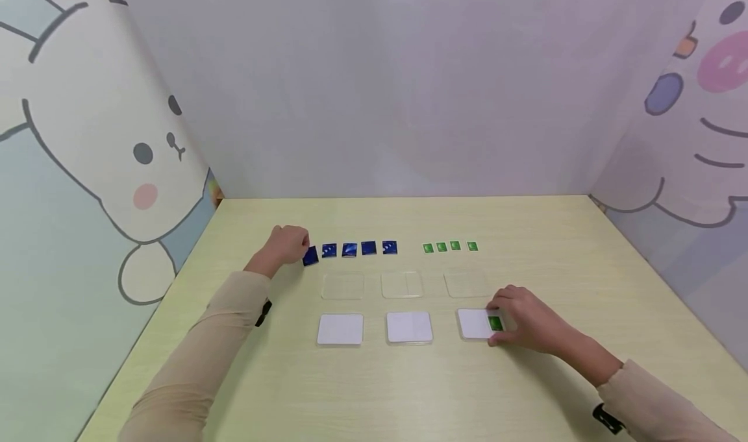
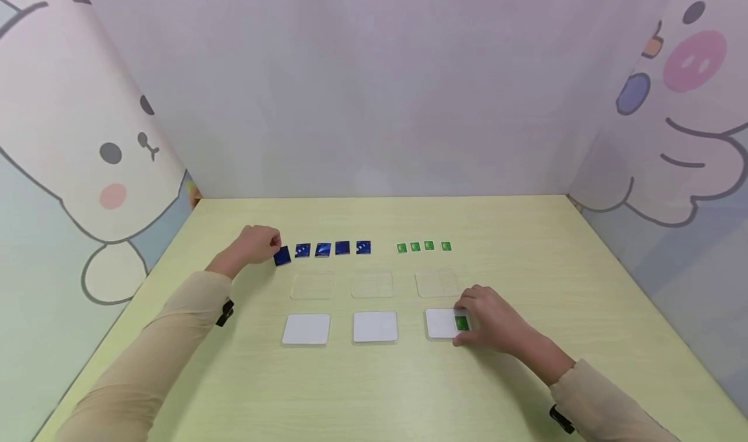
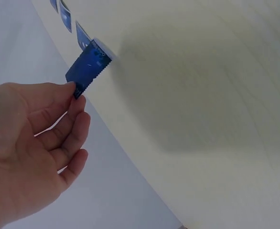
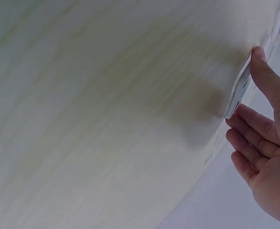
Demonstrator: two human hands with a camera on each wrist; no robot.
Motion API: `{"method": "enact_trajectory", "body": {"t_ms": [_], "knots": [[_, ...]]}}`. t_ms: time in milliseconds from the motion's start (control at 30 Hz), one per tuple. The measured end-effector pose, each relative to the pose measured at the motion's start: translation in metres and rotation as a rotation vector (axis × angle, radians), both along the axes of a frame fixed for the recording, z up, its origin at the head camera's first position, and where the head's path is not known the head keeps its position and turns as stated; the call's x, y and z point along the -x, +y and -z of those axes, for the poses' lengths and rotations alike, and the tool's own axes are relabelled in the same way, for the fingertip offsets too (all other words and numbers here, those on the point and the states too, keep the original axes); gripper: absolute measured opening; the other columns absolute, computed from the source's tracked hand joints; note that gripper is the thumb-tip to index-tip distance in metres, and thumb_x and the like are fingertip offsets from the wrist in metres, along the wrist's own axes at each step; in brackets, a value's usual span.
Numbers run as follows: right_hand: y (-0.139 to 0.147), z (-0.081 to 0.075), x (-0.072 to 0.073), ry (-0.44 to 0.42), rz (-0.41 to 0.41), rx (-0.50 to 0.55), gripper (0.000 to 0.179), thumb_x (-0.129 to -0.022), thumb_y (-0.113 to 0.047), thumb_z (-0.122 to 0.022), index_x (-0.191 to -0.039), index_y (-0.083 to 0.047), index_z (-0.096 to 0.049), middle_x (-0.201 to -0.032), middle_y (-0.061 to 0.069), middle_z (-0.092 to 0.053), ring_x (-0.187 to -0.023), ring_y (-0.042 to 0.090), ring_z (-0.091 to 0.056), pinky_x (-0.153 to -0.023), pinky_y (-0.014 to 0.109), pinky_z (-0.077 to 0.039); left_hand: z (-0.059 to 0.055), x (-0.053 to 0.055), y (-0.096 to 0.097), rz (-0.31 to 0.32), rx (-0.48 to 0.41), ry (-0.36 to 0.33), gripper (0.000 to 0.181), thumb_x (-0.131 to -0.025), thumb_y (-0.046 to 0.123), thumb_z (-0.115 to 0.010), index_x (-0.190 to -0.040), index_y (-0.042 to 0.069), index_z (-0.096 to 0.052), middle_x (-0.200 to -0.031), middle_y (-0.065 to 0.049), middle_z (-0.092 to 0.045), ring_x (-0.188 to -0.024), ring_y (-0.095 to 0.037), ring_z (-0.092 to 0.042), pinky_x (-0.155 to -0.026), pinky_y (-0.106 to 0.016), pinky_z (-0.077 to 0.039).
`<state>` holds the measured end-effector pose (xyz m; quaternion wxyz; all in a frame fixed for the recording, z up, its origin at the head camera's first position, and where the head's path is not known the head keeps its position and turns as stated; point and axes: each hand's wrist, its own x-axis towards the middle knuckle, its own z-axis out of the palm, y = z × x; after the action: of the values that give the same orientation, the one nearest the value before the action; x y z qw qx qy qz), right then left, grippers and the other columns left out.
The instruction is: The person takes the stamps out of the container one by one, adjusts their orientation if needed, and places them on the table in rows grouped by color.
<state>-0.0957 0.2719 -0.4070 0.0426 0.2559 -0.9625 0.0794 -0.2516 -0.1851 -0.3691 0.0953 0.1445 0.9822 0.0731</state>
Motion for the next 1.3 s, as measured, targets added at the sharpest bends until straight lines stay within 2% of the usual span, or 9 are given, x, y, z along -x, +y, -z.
{"method": "enact_trajectory", "body": {"t_ms": [267,567,700,967,1300], "knots": [[0.000,0.000,0.000,-0.002,0.008,-0.005,0.053,-0.062,-0.046,-0.089,-0.099,-0.011,-0.073,-0.097,-0.005,-0.069,-0.089,0.010,-0.058,-0.084,0.040,-0.054,0.008,0.012,0.000,0.017,0.053,0.008,0.012,-0.095,0.009,-0.053,-0.093,0.003,-0.064,-0.088,-0.009,-0.067,-0.083,-0.024,-0.057,-0.098,-0.049,-0.038],[0.001,0.002,0.000,0.023,-0.025,-0.013,0.049,-0.064,-0.040,-0.089,-0.097,-0.010,-0.072,-0.096,-0.005,-0.069,-0.089,0.012,-0.059,-0.084,0.040,-0.053,0.013,0.017,0.003,0.048,0.118,0.068,0.012,-0.095,0.008,-0.053,-0.093,0.004,-0.064,-0.093,-0.011,-0.069,-0.089,-0.028,-0.061,-0.098,-0.050,-0.039],[0.001,0.002,-0.001,0.031,-0.029,-0.020,0.049,-0.064,-0.040,-0.089,-0.097,-0.009,-0.072,-0.095,-0.004,-0.070,-0.089,0.013,-0.060,-0.083,0.040,-0.053,0.018,0.020,0.004,0.048,0.151,0.071,0.014,-0.096,0.009,-0.053,-0.096,0.004,-0.065,-0.095,-0.011,-0.070,-0.091,-0.029,-0.061,-0.098,-0.049,-0.040],[0.000,0.002,0.000,0.002,-0.002,-0.004,0.050,-0.064,-0.042,-0.089,-0.099,-0.010,-0.072,-0.097,-0.005,-0.070,-0.090,0.011,-0.059,-0.084,0.040,-0.053,0.025,0.025,0.004,0.075,0.230,0.096,0.015,-0.096,0.010,-0.055,-0.103,0.003,-0.067,-0.100,-0.012,-0.071,-0.096,-0.031,-0.063,-0.101,-0.050,-0.041],[0.001,0.002,0.000,-0.026,0.021,0.023,0.053,-0.062,-0.044,-0.089,-0.101,-0.011,-0.073,-0.098,-0.006,-0.069,-0.091,0.011,-0.059,-0.086,0.040,-0.054,0.026,0.025,0.005,0.115,0.294,0.150,0.013,-0.097,0.009,-0.055,-0.100,0.004,-0.066,-0.096,-0.012,-0.068,-0.092,-0.029,-0.060,-0.098,-0.048,-0.042]]}}
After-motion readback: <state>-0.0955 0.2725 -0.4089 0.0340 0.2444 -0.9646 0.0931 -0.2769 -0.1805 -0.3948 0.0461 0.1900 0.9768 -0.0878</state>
